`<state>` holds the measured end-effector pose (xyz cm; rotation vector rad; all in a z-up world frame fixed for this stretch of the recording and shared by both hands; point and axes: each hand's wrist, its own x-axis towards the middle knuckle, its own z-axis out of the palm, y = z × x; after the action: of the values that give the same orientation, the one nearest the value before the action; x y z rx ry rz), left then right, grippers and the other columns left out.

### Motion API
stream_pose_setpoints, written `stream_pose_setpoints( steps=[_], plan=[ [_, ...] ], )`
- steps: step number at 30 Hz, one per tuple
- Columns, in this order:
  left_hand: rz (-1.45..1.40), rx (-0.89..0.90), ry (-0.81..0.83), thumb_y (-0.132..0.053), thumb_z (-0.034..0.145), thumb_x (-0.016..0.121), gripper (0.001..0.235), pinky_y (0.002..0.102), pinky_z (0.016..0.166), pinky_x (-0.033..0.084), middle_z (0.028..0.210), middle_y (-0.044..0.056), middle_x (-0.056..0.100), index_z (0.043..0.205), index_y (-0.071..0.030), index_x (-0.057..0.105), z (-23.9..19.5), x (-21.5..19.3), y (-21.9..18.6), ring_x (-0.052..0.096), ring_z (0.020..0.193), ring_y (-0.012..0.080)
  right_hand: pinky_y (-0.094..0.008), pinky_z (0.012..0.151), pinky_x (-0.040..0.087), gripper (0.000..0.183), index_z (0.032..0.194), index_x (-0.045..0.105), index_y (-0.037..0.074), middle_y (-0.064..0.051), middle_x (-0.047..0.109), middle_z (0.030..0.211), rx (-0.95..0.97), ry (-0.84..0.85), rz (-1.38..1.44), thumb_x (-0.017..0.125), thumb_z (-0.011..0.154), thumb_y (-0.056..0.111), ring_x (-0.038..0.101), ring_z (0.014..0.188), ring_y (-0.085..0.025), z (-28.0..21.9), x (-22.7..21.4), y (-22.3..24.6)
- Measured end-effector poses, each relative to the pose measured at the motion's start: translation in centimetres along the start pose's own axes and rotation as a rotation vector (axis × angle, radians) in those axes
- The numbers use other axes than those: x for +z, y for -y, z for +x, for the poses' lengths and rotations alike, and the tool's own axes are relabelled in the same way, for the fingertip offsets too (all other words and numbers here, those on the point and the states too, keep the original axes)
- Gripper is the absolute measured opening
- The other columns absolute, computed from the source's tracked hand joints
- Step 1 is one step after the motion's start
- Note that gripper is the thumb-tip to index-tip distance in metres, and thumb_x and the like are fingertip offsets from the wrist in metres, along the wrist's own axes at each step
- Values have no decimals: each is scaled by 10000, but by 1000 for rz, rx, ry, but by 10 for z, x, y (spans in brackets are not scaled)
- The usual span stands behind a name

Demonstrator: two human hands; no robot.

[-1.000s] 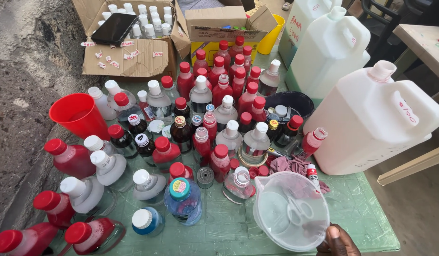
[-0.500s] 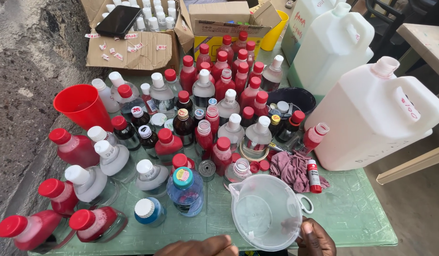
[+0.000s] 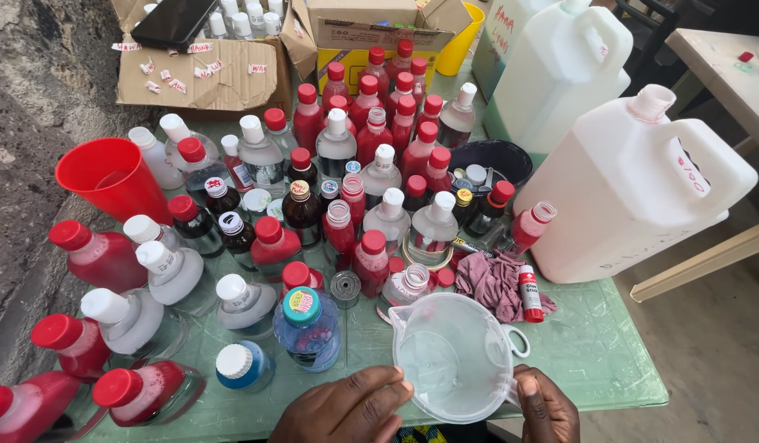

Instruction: Mixing different colored liquids by pouring them between containers and filling a small bottle.

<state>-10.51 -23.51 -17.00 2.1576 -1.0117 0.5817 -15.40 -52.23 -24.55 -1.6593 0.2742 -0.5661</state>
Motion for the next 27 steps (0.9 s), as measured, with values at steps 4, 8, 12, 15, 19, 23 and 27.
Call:
stream_pose_setpoints(
  steps=[4,8,12,15,19,23,27],
  plan=[
    [-20,-2,-60,-161,949,705,265,292,751,612,1216,72,730,1210,-122,690,10,-2,-2,753,1042,182,-331,701,463,374,837,696,-53,-101,664,754,89,8,67,598,983,276,611,735,-224,0,-3,10],
    [-24,-15,-20,-179,939,701,302,295,779,605,1250,66,714,1236,-128,695,6,7,0,737,1073,176,-305,630,337,328,776,597,-37,-56,491,734,63,16,171,571,1012,189,445,686,-178,3,-10,12],
    [-59,-60,43,-190,923,728,380,317,764,609,1287,78,695,1293,-124,670,-1,15,0,727,1105,205,-296,694,415,355,850,671,-68,-81,604,746,95,-26,90,574,1017,230,558,739,-195,3,-16,7],
    [-81,-82,54,-167,895,748,399,321,753,608,1286,85,695,1284,-125,669,-2,17,0,734,1079,211,-316,577,348,367,775,626,-43,-77,537,723,78,-4,128,577,1008,236,464,650,-195,3,-12,12],
    [-66,-53,68,-160,862,761,436,290,707,600,1284,56,683,1285,-133,657,-5,22,2,720,1086,185,-312,602,337,377,770,618,-41,-73,543,736,87,-8,116,572,1010,246,467,671,-190,3,-11,13],
    [-84,-75,98,-143,822,804,499,290,645,602,1286,38,680,1295,-151,642,-8,26,3,719,1056,173,-313,620,337,353,750,573,-19,-69,519,747,108,-11,141,577,1006,224,457,690,-186,4,-9,17],
    [-108,-124,138,-126,785,812,531,306,650,603,1305,20,674,1289,-172,651,-11,29,3,705,1094,171,-293,625,273,339,748,587,-24,-33,439,707,132,-29,113,589,1002,200,389,661,-162,4,-12,13]
  ],
)
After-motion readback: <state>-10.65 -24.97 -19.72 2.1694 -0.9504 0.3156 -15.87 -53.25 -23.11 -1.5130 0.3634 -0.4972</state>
